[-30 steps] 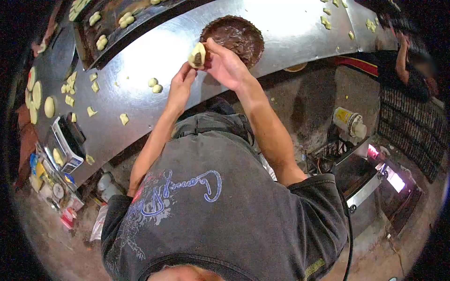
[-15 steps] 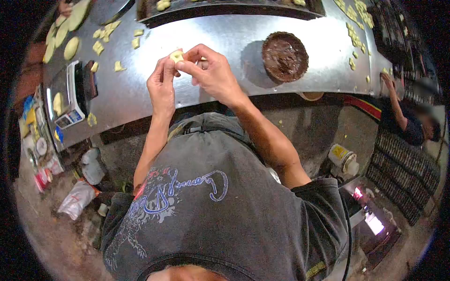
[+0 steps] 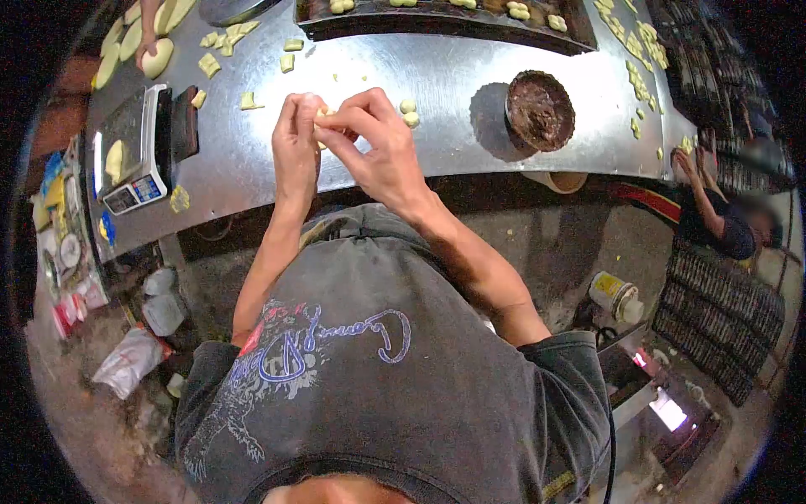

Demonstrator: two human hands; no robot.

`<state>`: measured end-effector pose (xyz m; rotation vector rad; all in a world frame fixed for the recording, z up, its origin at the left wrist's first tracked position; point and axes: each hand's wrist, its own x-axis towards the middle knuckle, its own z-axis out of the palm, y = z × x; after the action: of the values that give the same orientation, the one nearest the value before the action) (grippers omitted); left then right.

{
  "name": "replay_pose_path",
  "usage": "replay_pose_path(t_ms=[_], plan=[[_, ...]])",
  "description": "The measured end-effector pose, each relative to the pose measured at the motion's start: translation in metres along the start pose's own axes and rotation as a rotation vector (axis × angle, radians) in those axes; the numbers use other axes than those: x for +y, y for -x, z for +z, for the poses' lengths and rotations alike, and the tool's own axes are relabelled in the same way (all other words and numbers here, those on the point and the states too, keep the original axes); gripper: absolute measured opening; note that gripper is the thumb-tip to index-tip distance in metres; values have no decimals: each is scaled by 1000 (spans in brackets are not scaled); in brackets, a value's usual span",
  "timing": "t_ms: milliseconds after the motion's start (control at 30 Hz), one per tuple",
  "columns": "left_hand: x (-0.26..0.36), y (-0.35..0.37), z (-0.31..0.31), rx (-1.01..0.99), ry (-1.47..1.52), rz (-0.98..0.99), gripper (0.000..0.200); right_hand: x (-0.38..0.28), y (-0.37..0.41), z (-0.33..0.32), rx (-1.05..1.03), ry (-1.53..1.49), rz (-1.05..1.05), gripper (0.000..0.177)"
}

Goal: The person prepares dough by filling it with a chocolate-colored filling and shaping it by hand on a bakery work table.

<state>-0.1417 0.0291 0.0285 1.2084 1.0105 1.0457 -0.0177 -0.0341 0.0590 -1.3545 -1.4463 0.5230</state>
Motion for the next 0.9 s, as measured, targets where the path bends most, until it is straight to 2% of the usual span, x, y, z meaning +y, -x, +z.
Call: replay_pose_path(t_ms=[33,133,167,267,300,400,433,533,567,667,700,733,833,900], plan=[[9,2,10,-20,149,-8,40,-2,0,1,6,0,-55,19],[14,-2,-8,-267,0,-365,44,-5,3,-6,-39,99,-144,16],[5,0,-6,-258,-8,-294,48,1,10,-14,-118,141,-86,19],[5,14,18,-205,25,47,50,9,16,-32,-117,-59,441,23],[1,14,22,-277,60,176,45,10,12,-42,-79,-124,448,24],[-4,15,40,-373,-11,245,40,25,5,-49,199,-554,524,23],[-5,13,43,-453,-92,242,38,32,6,-55,181,-586,537,23],[3,20,73,-419,-130,323,43,47,12,-76,130,-687,574,22],[-5,19,84,-389,-133,329,44,47,14,-83,167,-597,592,18],[-2,11,102,-439,234,-145,36,28,11,-88,318,-484,603,15],[-2,10,113,-316,310,-189,35,33,13,-88,272,-64,334,14],[-3,8,118,-301,276,-197,38,33,16,-89,253,-9,177,15],[-5,5,133,-243,157,-189,50,41,16,-99,221,306,30,16],[-2,3,142,-288,124,-234,53,46,5,-118,186,565,-15,21]])
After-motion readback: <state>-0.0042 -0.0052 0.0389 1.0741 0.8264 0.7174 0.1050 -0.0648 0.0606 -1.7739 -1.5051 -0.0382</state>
